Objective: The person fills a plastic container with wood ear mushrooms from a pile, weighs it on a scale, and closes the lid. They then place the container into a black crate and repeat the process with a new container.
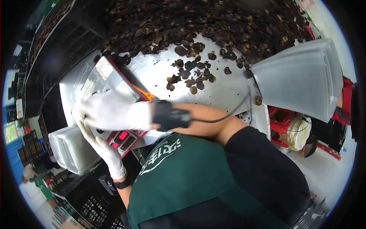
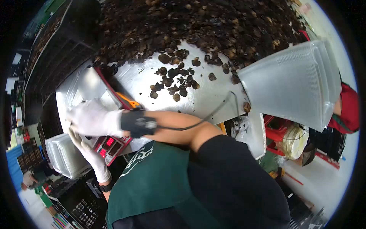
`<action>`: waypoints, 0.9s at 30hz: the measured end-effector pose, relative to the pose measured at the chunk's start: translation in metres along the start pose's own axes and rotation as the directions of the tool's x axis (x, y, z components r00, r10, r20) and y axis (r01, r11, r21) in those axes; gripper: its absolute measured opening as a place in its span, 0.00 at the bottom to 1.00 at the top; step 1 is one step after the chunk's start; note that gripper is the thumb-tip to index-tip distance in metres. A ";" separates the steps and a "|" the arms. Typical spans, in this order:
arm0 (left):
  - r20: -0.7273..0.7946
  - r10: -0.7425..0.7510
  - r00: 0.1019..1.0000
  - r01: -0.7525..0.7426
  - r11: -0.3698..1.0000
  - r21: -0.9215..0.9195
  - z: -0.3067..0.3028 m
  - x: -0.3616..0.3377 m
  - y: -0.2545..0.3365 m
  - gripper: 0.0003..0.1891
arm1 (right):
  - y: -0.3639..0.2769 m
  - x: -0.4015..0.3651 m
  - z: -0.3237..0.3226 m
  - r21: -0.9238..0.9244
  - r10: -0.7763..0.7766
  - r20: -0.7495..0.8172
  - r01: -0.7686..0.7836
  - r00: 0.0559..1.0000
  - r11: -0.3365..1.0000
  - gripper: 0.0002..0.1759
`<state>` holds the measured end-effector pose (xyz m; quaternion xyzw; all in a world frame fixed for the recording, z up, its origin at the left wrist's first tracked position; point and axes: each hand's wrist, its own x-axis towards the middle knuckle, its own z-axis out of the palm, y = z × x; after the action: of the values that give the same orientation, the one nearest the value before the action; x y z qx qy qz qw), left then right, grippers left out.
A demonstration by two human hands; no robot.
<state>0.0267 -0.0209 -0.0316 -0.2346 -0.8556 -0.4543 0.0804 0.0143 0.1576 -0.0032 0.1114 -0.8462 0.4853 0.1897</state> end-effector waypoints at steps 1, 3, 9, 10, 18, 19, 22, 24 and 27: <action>-0.017 0.018 1.000 -0.018 1.000 -0.022 0.000 0.002 0.001 0.42 | 0.005 0.010 0.024 -0.018 -0.084 0.022 0.084 0.996 0.996 0.17; -0.014 -0.038 0.999 0.036 0.996 -0.080 0.000 0.003 0.005 0.43 | -0.001 0.015 0.033 -0.167 0.023 0.220 0.015 0.975 0.986 0.22; 0.150 0.088 0.985 -0.151 0.860 0.488 -0.004 0.008 0.002 0.28 | 0.039 -0.041 -0.045 -0.110 -0.135 -0.204 0.114 0.970 0.987 0.16; 0.178 0.076 0.981 -0.161 0.831 0.532 -0.004 0.008 0.002 0.28 | 0.071 -0.060 -0.056 -0.241 -0.089 -0.269 0.022 0.959 0.970 0.17; 0.235 0.088 0.968 -0.217 0.766 0.605 -0.002 0.009 0.000 0.29 | 0.165 -0.183 -0.148 -0.566 0.349 -0.241 -0.424 0.905 0.707 0.11; 0.235 0.078 0.969 -0.208 0.769 0.604 -0.003 0.009 0.000 0.28 | 0.165 -0.179 -0.150 -0.464 0.370 -0.294 -0.470 0.881 0.750 0.14; 0.220 0.058 0.974 -0.180 0.785 0.592 -0.004 0.008 -0.001 0.28 | 0.157 -0.185 -0.166 0.256 0.609 -0.326 -0.553 0.723 0.793 0.19; 0.214 0.067 0.974 -0.179 0.810 0.559 -0.003 0.008 -0.001 0.28 | 0.140 -0.195 -0.175 0.574 0.656 -0.258 -0.434 0.709 0.695 0.19; 0.240 0.069 0.968 -0.183 0.849 0.496 -0.004 0.012 -0.007 0.29 | 0.096 -0.207 -0.173 0.725 0.704 -0.184 -0.389 0.686 0.569 0.14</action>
<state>0.0123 -0.0234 -0.0301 -0.3078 -0.9319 -0.1754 0.0777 0.2021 0.3559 -0.0875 -0.2250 -0.5508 0.7861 0.1672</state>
